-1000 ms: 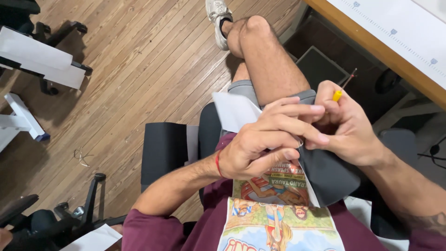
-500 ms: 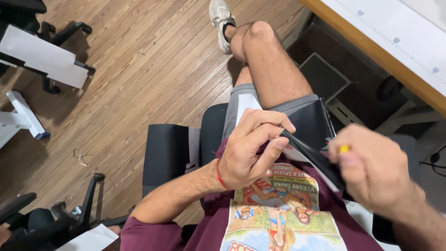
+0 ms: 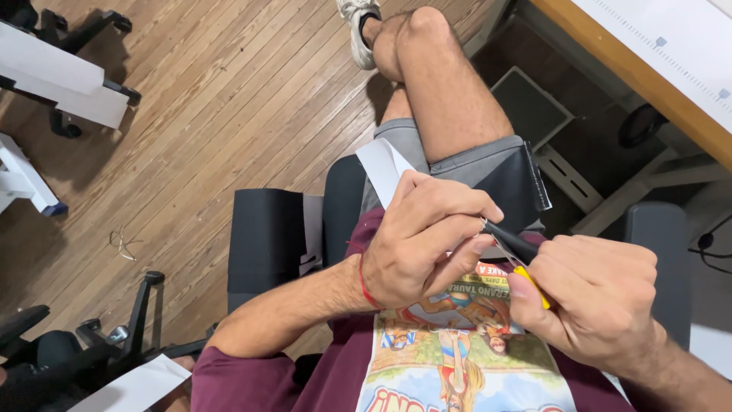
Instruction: Refining the edge of a black leather piece using a small hand tool
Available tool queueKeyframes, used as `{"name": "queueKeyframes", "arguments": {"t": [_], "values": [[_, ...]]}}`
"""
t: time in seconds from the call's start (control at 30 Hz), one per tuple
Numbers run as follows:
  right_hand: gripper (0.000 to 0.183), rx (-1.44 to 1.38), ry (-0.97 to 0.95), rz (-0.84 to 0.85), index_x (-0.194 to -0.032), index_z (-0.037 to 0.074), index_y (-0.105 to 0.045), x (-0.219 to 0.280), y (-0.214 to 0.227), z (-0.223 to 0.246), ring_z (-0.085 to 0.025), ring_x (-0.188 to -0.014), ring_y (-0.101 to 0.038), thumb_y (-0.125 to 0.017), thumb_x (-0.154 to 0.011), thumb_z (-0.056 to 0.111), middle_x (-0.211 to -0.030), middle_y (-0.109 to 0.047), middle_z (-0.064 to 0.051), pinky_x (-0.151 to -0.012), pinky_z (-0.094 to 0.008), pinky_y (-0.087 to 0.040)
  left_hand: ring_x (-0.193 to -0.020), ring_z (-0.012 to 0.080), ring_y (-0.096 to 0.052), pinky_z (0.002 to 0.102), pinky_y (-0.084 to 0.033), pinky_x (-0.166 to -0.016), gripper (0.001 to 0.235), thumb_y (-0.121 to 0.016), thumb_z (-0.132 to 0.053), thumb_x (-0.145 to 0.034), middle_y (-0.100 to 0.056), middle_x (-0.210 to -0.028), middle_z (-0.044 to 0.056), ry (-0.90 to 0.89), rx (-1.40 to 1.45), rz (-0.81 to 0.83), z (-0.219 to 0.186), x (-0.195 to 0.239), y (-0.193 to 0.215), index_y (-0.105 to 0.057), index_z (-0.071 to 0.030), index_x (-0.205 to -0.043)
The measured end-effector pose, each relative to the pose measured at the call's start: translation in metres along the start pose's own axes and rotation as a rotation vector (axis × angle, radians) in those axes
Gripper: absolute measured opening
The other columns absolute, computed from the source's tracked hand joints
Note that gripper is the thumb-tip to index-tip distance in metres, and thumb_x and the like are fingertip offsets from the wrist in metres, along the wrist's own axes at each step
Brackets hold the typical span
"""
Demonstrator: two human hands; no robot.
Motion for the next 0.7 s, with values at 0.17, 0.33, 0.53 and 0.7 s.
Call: {"name": "queueKeyframes", "arguments": {"t": [0.17, 0.33, 0.53, 0.7], "values": [[0.045, -0.044, -0.028, 0.017, -0.069, 0.007, -0.049, 0.0055, -0.0004, -0.0048, -0.028, -0.051, -0.032, -0.056, -0.111, 0.019, -0.063, -0.036, -0.007, -0.051, -0.043, -0.028, -0.109, 0.0332, -0.077, 0.049, -0.046, -0.102, 0.014, -0.065, -0.011, -0.122, -0.076, -0.133, 0.010, -0.008, -0.032, 0.016, -0.0001, 0.0017, -0.0023, -0.069, -0.001, -0.114], [0.049, -0.123, -0.083, 0.061, -0.067, 0.008, -0.044, 0.0025, 0.0005, -0.0059, -0.028, -0.054, -0.026, -0.049, -0.113, 0.023, -0.065, -0.032, -0.006, -0.054, -0.045, -0.022, -0.111, 0.0339, -0.076, 0.050, -0.045, -0.103, 0.013, -0.065, -0.011, -0.122, -0.076, -0.134, 0.010, -0.020, -0.040, 0.036, -0.0015, 0.0023, -0.0021, -0.069, -0.001, -0.115], [0.051, -0.189, -0.094, 0.087, -0.067, 0.007, -0.046, 0.0008, -0.0014, -0.0074, -0.028, -0.053, -0.028, -0.045, -0.115, 0.025, -0.064, -0.035, -0.006, -0.054, -0.046, -0.024, -0.110, 0.0333, -0.075, 0.049, -0.045, -0.101, 0.014, -0.065, -0.010, -0.122, -0.076, -0.133, 0.010, -0.034, -0.059, 0.035, -0.0019, 0.0005, -0.0023, -0.069, -0.001, -0.112], [0.049, -0.149, -0.086, 0.070, -0.068, 0.007, -0.047, 0.0030, -0.0063, -0.0058, -0.028, -0.052, -0.032, -0.048, -0.114, 0.021, -0.064, -0.036, -0.007, -0.053, -0.045, -0.027, -0.110, 0.0327, -0.075, 0.049, -0.046, -0.100, 0.015, -0.065, -0.011, -0.123, -0.077, -0.134, 0.009, -0.045, -0.087, 0.014, -0.0008, 0.0028, -0.0039, -0.071, -0.001, -0.112]]}}
Point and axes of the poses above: each hand's wrist, its own x-axis away from the middle knuckle, its own y-axis out of the back of the hand, z = x × y, the point moved 4 cm from there along -x, towards the middle knuckle
